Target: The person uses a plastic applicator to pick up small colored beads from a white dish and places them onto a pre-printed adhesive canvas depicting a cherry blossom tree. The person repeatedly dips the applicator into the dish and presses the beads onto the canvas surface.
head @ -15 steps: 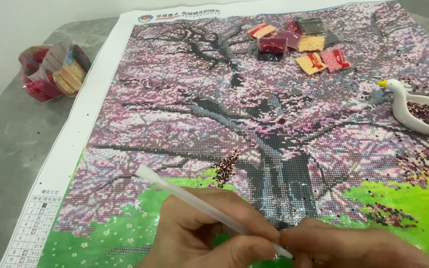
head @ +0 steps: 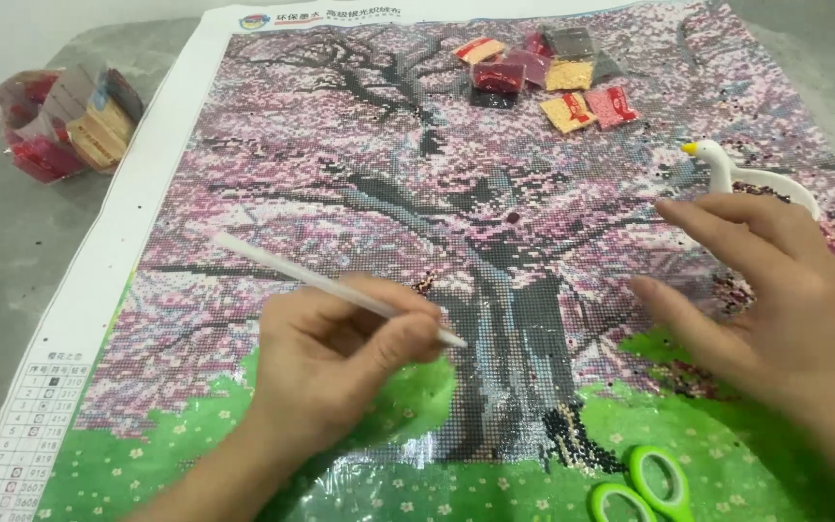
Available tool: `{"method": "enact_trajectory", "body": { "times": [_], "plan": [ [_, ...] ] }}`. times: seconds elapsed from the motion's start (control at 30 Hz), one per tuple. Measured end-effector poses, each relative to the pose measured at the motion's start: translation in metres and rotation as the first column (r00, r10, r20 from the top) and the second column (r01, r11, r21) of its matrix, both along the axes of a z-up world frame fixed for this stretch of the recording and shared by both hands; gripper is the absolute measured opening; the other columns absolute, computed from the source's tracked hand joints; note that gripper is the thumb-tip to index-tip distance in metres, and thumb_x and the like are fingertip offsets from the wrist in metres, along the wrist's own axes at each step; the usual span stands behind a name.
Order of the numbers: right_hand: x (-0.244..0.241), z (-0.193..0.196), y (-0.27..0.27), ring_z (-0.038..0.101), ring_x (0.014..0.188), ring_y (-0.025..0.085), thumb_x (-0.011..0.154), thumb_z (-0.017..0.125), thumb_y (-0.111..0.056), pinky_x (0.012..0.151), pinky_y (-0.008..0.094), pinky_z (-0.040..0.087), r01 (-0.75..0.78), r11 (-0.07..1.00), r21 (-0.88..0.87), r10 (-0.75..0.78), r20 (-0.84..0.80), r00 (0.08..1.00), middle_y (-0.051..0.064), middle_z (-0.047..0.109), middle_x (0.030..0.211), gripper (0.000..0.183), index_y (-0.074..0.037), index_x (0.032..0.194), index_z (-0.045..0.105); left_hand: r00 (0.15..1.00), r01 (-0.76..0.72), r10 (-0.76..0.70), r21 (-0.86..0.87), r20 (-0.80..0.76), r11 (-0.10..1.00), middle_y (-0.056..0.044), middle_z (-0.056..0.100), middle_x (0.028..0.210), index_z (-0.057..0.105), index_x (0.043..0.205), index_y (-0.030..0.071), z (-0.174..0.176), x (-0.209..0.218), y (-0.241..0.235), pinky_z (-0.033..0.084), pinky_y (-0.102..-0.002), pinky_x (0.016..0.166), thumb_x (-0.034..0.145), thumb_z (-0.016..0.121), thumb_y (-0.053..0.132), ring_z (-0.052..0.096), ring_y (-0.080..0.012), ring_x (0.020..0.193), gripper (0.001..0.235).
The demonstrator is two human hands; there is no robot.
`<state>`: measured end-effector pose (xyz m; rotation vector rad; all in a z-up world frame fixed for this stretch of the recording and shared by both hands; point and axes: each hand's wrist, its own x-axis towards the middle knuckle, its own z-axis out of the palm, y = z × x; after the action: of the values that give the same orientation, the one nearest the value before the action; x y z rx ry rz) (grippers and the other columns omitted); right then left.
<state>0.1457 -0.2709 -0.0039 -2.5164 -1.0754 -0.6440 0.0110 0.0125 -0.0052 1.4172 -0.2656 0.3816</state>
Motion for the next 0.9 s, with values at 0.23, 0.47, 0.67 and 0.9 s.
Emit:
{"method": "enact_trajectory", "body": {
  "times": [0.23,0.47,0.67,0.9],
  "plan": [
    [0.018,-0.011,-0.003,0.053,0.120,0.037,0.077,0.071,-0.040,0.093,0.057,0.047,0.016,0.998,-0.055,-0.021,-0.083,0.996,0.019,0.058,0.131,0.069,-0.008,0.138,0.060,0.948,-0.308,0.318,0.190,-0.022,0.932,-0.020,0.072,0.082,0.069,0.094,-0.004,0.001,0.022,0.045,0.069,-0.030,0.065,0.089,0.067,0.011,0.076,-0.0266,0.072,0.016],
    [0.026,-0.018,-0.003,0.058,0.113,0.035,0.076,0.074,-0.037,0.094,0.050,0.048,-0.051,0.998,0.022,0.053,-0.132,0.990,0.018,0.061,0.129,0.064,-0.004,0.129,0.064,0.860,-0.505,0.510,0.092,-0.035,0.858,-0.015,0.069,0.078,0.067,0.094,0.000,0.008,0.025,0.071,0.069,-0.032,0.069,0.088,0.070,0.021,0.074,-0.0230,0.072,0.023],
    [0.025,-0.015,-0.002,0.059,0.115,0.036,0.078,0.075,-0.035,0.095,0.049,0.047,-0.091,0.994,0.057,0.098,-0.138,0.986,0.022,0.062,0.126,0.058,-0.002,0.124,0.066,0.911,-0.406,0.411,0.102,-0.030,0.908,-0.018,0.071,0.082,0.068,0.096,-0.003,0.003,0.010,0.045,0.068,-0.032,0.068,0.090,0.066,0.016,0.074,-0.0254,0.072,0.020],
    [0.022,-0.017,-0.001,0.055,0.118,0.036,0.080,0.072,-0.037,0.096,0.052,0.045,-0.114,0.993,0.040,0.120,-0.180,0.976,0.020,0.061,0.126,0.059,-0.004,0.128,0.063,0.965,-0.236,0.246,0.105,-0.093,0.966,-0.019,0.072,0.080,0.069,0.093,-0.006,-0.008,-0.007,0.021,0.068,-0.033,0.062,0.085,0.069,0.011,0.075,-0.0282,0.067,0.019]
  ]
}}
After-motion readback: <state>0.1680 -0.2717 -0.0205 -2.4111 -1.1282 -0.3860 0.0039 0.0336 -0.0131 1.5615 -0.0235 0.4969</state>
